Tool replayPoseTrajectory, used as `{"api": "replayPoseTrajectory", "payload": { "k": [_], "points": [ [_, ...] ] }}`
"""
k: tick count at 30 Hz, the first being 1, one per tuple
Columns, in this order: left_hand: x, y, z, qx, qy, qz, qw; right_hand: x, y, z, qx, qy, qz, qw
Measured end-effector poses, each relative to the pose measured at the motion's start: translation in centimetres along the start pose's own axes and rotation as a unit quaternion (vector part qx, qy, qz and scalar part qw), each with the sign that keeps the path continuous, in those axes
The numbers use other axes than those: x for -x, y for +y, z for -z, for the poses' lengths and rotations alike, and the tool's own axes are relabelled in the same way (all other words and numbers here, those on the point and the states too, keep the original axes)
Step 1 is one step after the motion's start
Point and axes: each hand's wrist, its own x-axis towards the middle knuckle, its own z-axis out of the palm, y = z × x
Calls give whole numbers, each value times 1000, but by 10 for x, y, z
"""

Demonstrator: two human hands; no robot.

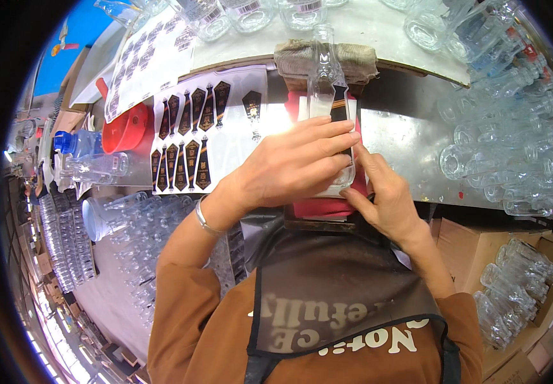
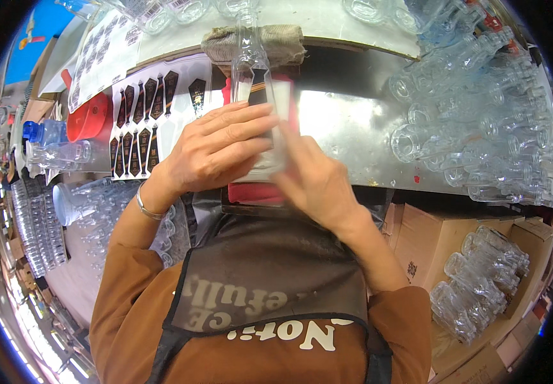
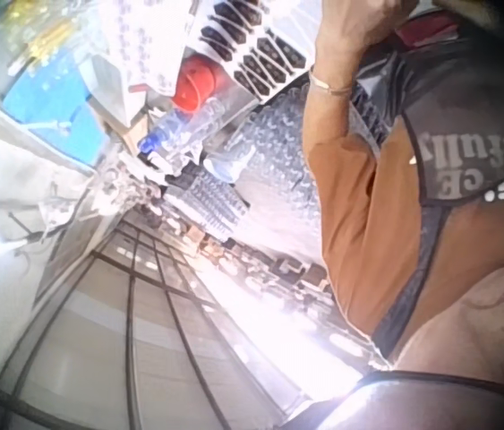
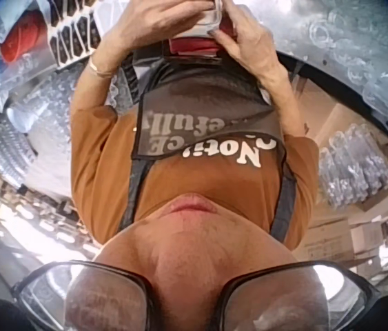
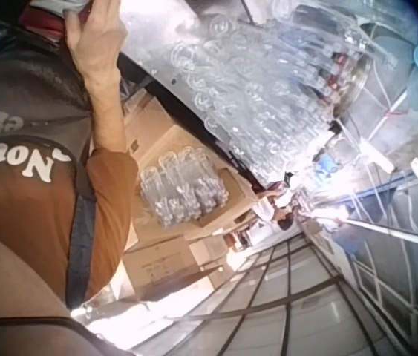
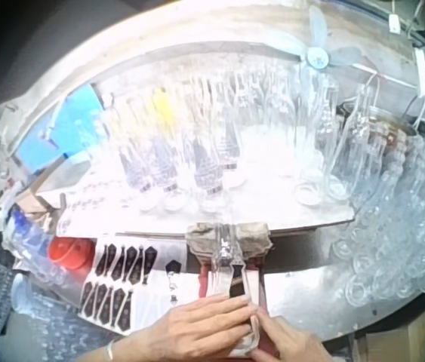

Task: The person repeatedly picks up clear plastic bottles, applies a dark rectangular label to the front, smooths it with a black card, and places the labeled bottle aside. The process is repeated for multiple bottles in a consistent sequence.

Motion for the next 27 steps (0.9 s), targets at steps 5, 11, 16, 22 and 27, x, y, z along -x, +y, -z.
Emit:
{"api": "replayPoseTrajectory", "payload": {
  "k": [5,11,16,22,27],
  "points": [
    [4,25,16,68,31,107,991,-16,11,32,-185,-32,-142,972],
    [-5,18,-13,139,117,368,912,-97,19,24,-200,27,-106,974],
    [11,18,-29,112,128,303,938,-116,16,18,-136,25,-95,986],
    [12,25,-31,133,158,323,924,-124,-6,22,-6,13,-131,991],
    [7,20,-29,156,167,337,913,-134,-4,25,25,-17,-160,987]
  ]
}}
